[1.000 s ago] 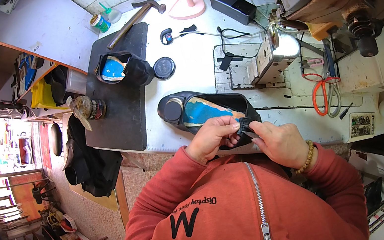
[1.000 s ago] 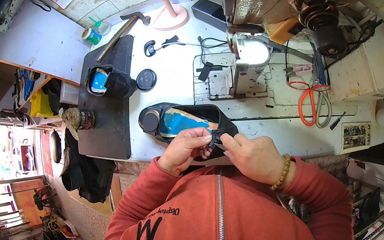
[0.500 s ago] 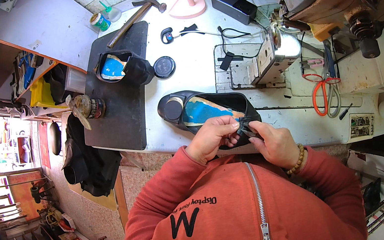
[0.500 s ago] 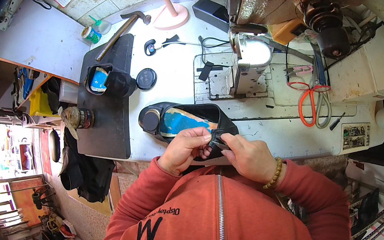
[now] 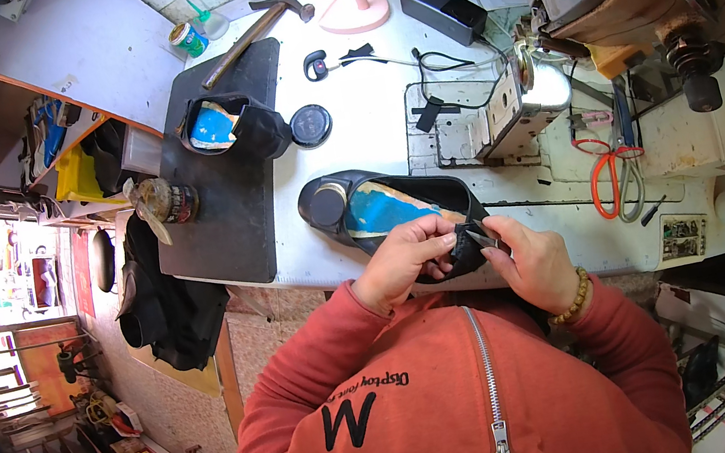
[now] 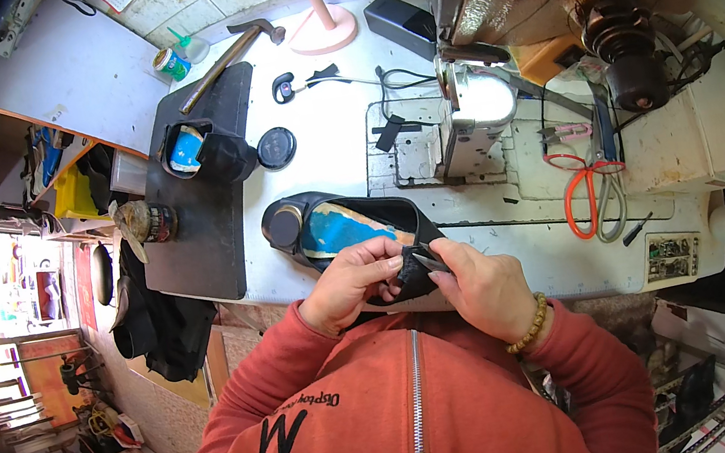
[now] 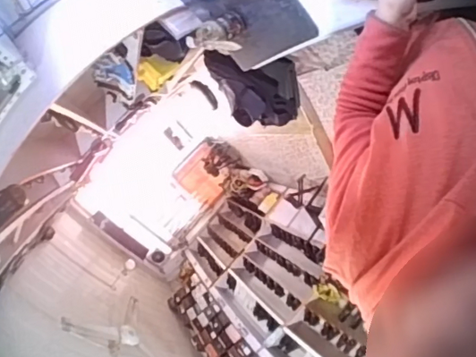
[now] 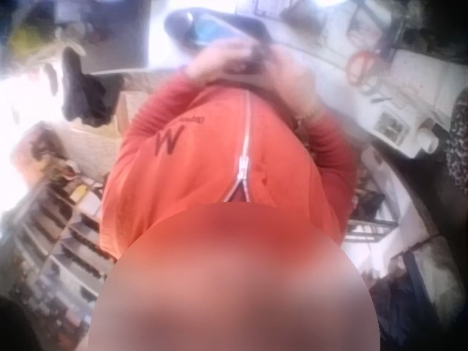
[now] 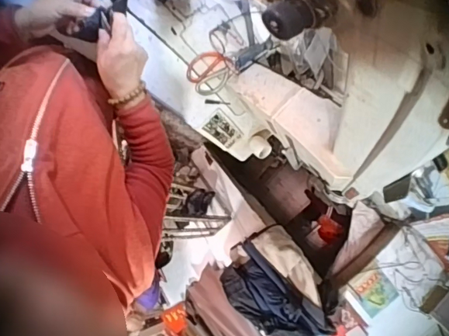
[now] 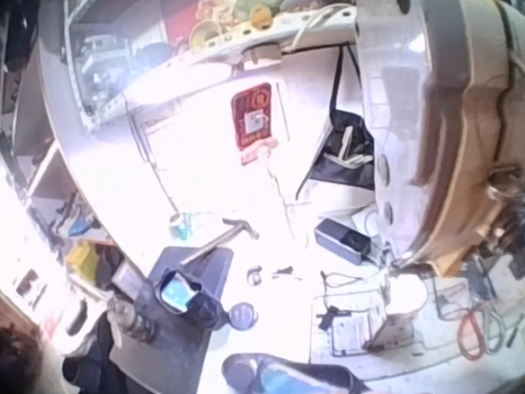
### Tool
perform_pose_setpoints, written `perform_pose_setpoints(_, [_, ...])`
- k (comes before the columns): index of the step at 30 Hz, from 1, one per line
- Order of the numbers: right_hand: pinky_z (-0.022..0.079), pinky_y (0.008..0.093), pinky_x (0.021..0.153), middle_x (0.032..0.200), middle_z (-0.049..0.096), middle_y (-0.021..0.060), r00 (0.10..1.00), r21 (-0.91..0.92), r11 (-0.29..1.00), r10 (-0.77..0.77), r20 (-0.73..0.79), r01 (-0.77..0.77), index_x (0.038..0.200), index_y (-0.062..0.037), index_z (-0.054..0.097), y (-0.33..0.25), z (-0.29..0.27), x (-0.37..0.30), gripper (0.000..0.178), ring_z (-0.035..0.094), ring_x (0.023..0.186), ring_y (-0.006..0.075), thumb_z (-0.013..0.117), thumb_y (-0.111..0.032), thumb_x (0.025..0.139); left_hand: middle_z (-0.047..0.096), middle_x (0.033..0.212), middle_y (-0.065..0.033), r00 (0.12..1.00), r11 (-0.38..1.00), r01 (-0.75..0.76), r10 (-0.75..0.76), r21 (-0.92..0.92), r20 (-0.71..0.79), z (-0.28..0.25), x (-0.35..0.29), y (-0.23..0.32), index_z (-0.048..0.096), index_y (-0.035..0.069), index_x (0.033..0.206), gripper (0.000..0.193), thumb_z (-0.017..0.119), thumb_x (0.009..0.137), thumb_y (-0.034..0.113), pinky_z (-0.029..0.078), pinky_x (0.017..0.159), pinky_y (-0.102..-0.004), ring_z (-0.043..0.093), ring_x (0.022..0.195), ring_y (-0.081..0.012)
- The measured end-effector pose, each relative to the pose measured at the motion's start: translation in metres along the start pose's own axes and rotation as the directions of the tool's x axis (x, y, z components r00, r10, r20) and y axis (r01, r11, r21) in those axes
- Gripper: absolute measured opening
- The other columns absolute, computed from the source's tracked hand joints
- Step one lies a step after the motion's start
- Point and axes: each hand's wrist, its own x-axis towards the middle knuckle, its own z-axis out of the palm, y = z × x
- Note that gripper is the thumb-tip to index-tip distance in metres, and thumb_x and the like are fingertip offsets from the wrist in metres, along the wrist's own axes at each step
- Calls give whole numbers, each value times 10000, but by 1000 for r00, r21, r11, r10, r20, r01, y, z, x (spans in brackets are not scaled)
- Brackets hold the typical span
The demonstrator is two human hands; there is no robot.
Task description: The person uses pliers to pull and adjust the upper material of a black shoe held in a shoe last. They repeatedly reposition the shoe and work along the edge of the opening, pulling the material into place.
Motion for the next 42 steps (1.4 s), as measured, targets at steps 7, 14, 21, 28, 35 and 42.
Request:
perform_pose_setpoints(7, [447,339,497,806,622,108,997,-100,994,-35,69,42,1085,-37,536,-3,-9,0,354,589,576,266,674,-85,762,575,772,27,1000,1000,29,-29,2,3,-2,1,2,590,73,932,77,550,907,134,454,601,-185,543,652,-53])
perform_pose_setpoints(14, [406,333,439,700,531,53,993,-192,975,-109,44,115,1097,-75,527,1,-7,5,384,543,495,222,678,-156,754,572,744,30,999,999,41,-41,5,-20,2,1,5,589,78,919,90,554,907,160,444,587,-181,539,642,-51])
perform_pose_setpoints(21, [427,345,475,750,587,79,991,-199,976,-71,115,93,1089,-59,533,-1,-13,6,383,564,541,258,684,-120,742,571,714,25,998,997,-12,17,77,-63,9,1,7,585,86,857,109,554,908,177,425,566,-175,520,611,-45])
perform_pose_setpoints(28, [430,346,471,729,575,73,986,-217,970,-74,147,105,1080,-65,538,-4,-18,9,384,562,531,257,689,-122,732,563,691,24,995,999,20,-15,45,-95,12,2,7,582,86,829,114,556,904,167,411,562,-173,500,589,-47])
perform_pose_setpoints(35, [422,345,459,708,558,57,979,-253,960,-71,189,119,1074,-82,537,-6,-20,12,375,562,524,244,687,-133,734,555,702,35,997,999,13,-9,50,-77,10,2,6,583,85,825,118,554,908,164,412,571,-172,488,599,-43])
perform_pose_setpoints(42, [420,342,458,704,552,51,977,-268,952,-102,185,150,1079,-86,537,-4,-20,13,378,557,514,237,687,-139,736,555,702,36,998,999,12,-10,42,-63,9,2,5,584,86,828,119,553,910,166,416,573,-173,490,598,-42])
